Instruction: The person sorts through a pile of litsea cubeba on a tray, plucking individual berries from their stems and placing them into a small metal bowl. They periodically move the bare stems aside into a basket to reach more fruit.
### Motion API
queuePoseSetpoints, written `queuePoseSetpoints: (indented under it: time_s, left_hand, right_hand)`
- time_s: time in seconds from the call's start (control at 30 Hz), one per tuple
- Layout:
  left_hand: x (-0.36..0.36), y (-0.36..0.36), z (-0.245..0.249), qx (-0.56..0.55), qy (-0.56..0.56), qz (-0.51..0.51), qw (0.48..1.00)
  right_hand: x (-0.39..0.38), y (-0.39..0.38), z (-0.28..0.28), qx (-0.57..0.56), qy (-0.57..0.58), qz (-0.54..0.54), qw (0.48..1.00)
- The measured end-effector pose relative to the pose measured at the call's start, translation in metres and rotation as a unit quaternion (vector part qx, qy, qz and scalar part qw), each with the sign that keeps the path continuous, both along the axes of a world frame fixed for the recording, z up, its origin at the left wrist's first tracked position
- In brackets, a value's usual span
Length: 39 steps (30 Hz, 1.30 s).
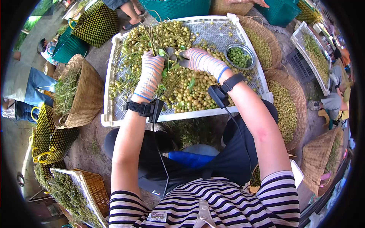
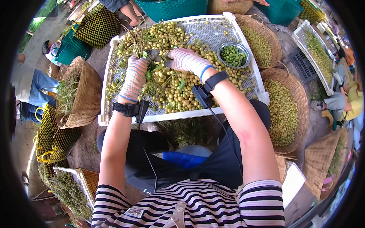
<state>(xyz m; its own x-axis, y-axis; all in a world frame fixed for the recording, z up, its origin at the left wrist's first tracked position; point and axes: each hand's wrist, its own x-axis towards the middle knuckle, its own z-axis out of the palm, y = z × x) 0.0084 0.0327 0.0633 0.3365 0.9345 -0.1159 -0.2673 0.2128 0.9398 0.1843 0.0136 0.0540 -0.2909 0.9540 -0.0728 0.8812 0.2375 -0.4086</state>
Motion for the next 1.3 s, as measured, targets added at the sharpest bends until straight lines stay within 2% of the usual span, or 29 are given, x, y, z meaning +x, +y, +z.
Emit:
queuePoseSetpoints:
  time_s: [0.03, 0.07, 0.17, 0.23, 0.33, 0.4, 0.47, 0.53, 0.6, 0.7, 0.8, 0.83, 0.87, 0.9, 0.93, 1.07, 1.13, 1.27, 1.3]
  left_hand:
    - [-0.007, 0.010, -0.011, -0.063, -0.109, -0.059, 0.990]
    - [-0.004, 0.006, -0.006, -0.064, -0.108, -0.060, 0.990]
    - [0.005, -0.004, 0.004, -0.051, -0.079, -0.011, 0.996]
    - [0.008, -0.005, 0.006, 0.083, 0.056, 0.038, 0.994]
    - [0.008, -0.007, 0.017, 0.035, 0.003, 0.085, 0.996]
    - [-0.001, -0.004, 0.029, 0.085, 0.079, 0.095, 0.989]
    - [-0.010, 0.000, 0.032, 0.104, -0.006, 0.085, 0.991]
    - [-0.020, -0.007, 0.052, 0.142, -0.014, 0.070, 0.987]
    - [-0.035, 0.003, 0.052, 0.149, 0.042, 0.070, 0.985]
    - [-0.045, 0.006, 0.045, 0.173, 0.030, 0.075, 0.982]
    - [-0.045, -0.007, 0.040, 0.129, -0.025, 0.124, 0.984]
    - [-0.045, -0.018, 0.043, 0.125, -0.053, 0.128, 0.982]
    - [-0.046, -0.024, 0.044, 0.121, -0.081, 0.133, 0.980]
    - [-0.050, -0.013, 0.031, 0.130, -0.023, 0.151, 0.980]
    - [-0.051, -0.013, 0.029, 0.129, -0.024, 0.153, 0.979]
    - [-0.059, -0.011, 0.023, 0.096, -0.074, 0.144, 0.982]
    - [-0.059, -0.009, 0.020, 0.093, -0.102, 0.184, 0.973]
    - [-0.076, 0.000, 0.008, 0.089, -0.147, 0.173, 0.970]
    - [-0.100, 0.020, -0.013, 0.088, -0.153, 0.085, 0.981]
  right_hand:
    - [0.001, 0.001, -0.004, -0.001, 0.001, -0.001, 1.000]
    - [0.001, -0.001, -0.003, -0.003, -0.007, -0.019, 1.000]
    - [0.001, -0.005, 0.000, -0.001, -0.036, -0.047, 0.998]
    - [0.001, -0.005, 0.001, 0.002, -0.058, -0.055, 0.997]
    - [0.008, -0.001, 0.001, 0.013, -0.053, -0.050, 0.997]
    - [0.019, -0.002, 0.003, -0.054, -0.024, -0.061, 0.996]
    - [0.023, -0.003, -0.001, -0.011, -0.030, -0.073, 0.997]
    - [0.030, 0.004, -0.014, 0.062, -0.031, -0.037, 0.997]
    - [0.032, 0.005, -0.020, 0.064, -0.025, -0.032, 0.997]
    - [0.030, 0.003, -0.018, 0.074, -0.014, -0.037, 0.997]
    - [0.039, 0.009, -0.039, 0.116, -0.019, -0.033, 0.993]
    - [0.039, 0.019, -0.055, 0.036, 0.194, -0.118, 0.973]
    - [0.036, 0.013, -0.044, 0.035, 0.193, -0.117, 0.974]
    - [0.029, 0.001, -0.021, 0.075, 0.055, -0.114, 0.989]
    - [0.025, -0.005, -0.008, 0.115, -0.085, -0.108, 0.984]
    - [0.023, -0.002, -0.005, 0.118, -0.134, -0.141, 0.974]
    - [0.021, 0.002, -0.008, 0.116, -0.137, -0.153, 0.972]
    - [0.014, 0.003, -0.004, 0.091, -0.146, -0.156, 0.973]
    - [0.012, 0.002, -0.003, 0.079, -0.151, -0.150, 0.974]
